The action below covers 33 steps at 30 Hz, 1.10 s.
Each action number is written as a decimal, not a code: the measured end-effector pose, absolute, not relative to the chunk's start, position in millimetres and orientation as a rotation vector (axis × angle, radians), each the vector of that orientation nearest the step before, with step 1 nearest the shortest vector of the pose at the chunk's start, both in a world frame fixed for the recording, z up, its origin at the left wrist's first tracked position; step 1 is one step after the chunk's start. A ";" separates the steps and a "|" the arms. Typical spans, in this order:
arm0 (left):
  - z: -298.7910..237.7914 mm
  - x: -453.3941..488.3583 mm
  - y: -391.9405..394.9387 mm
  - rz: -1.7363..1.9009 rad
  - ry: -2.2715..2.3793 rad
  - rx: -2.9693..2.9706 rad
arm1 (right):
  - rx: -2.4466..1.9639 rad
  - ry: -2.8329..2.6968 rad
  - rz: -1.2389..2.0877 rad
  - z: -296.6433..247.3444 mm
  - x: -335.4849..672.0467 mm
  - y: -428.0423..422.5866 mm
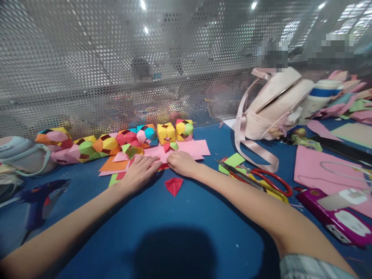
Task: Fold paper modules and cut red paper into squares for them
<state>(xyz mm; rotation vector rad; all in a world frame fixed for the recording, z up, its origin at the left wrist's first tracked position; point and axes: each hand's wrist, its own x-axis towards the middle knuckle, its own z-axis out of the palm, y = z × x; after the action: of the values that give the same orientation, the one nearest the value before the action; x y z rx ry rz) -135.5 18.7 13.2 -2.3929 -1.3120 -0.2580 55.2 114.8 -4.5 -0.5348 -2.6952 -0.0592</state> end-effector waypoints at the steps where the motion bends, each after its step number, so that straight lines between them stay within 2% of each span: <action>1: 11.6 -136.2 19.8 -0.238 -1.328 -2.392 | -0.524 -2.684 -0.080 -4.7 55.7 115.5; 11: 5.5 -135.5 35.2 -0.124 -1.544 -2.335 | -0.247 -2.738 -0.187 -0.5 78.9 101.2; 20: 8.2 -128.9 30.1 -0.120 -1.664 -2.241 | -0.484 -2.838 -0.239 -1.2 91.0 124.2; 27: 10.5 -126.3 24.8 -0.174 -1.655 -2.290 | -0.427 -2.971 -0.237 8.7 88.6 130.6; 33: 8.3 -125.0 25.4 -0.163 -1.672 -2.281 | -0.551 -2.942 -0.247 6.7 85.4 128.6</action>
<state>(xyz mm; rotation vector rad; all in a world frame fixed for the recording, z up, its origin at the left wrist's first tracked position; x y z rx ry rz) -125.0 25.4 8.3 -2.2810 -1.6723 -0.1634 85.4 128.6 6.7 -0.5509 -2.9419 -0.2473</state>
